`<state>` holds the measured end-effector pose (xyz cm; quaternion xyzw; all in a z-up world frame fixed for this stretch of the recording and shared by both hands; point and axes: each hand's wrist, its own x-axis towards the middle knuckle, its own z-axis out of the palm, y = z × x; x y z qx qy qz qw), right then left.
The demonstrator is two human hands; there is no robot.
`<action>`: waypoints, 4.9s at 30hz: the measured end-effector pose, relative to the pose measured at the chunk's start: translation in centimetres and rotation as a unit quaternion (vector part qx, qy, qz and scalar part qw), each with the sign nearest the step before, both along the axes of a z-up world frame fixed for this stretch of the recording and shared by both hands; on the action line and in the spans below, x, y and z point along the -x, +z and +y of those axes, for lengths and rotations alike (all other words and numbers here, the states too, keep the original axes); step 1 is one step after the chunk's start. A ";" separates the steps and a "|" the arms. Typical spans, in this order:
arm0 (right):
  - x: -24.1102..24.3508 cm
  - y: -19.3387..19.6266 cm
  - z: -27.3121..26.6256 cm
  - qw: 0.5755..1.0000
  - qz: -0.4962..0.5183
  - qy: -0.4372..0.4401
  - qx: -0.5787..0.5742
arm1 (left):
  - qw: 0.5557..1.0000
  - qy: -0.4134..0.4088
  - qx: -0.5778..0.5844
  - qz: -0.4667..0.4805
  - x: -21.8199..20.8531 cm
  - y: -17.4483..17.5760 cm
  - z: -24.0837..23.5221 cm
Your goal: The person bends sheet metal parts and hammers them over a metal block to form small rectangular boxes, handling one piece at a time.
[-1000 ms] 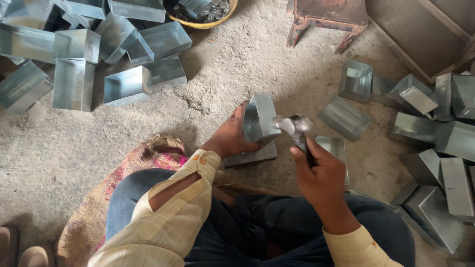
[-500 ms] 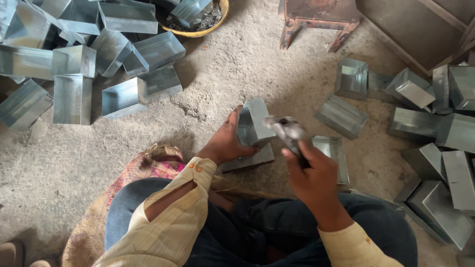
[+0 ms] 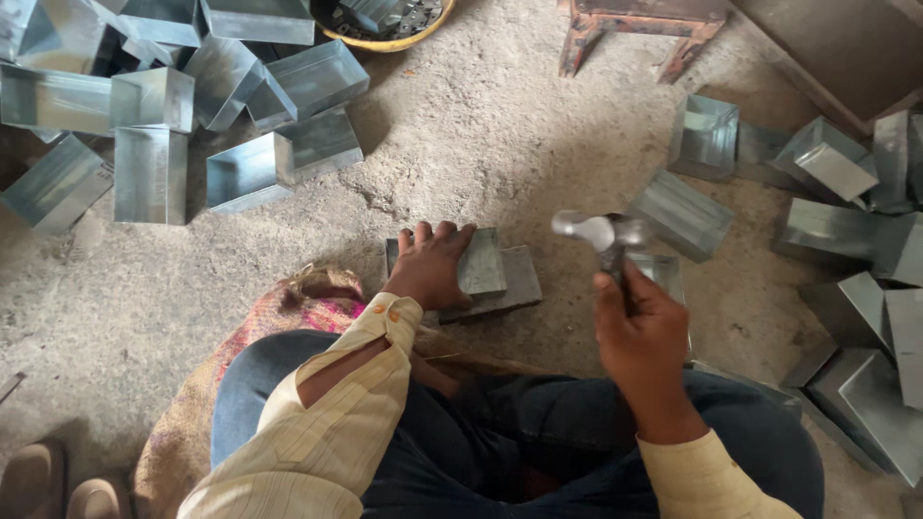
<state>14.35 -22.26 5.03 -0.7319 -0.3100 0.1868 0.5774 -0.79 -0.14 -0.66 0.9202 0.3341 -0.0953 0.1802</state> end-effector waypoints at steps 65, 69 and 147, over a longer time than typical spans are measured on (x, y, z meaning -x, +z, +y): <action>0.1 0.0 2.1 0.948 -0.242 0.126 0.161 | 0.984 -0.034 -0.164 -0.066 -1.3 1.1 -1.1; 0.6 1.6 1.1 0.973 -0.228 0.035 0.009 | 0.983 -0.034 -0.161 -0.085 -1.9 0.5 -1.4; 3.1 -0.2 1.8 0.964 -0.251 0.081 0.032 | 0.911 0.154 0.380 0.038 5.2 -3.1 6.1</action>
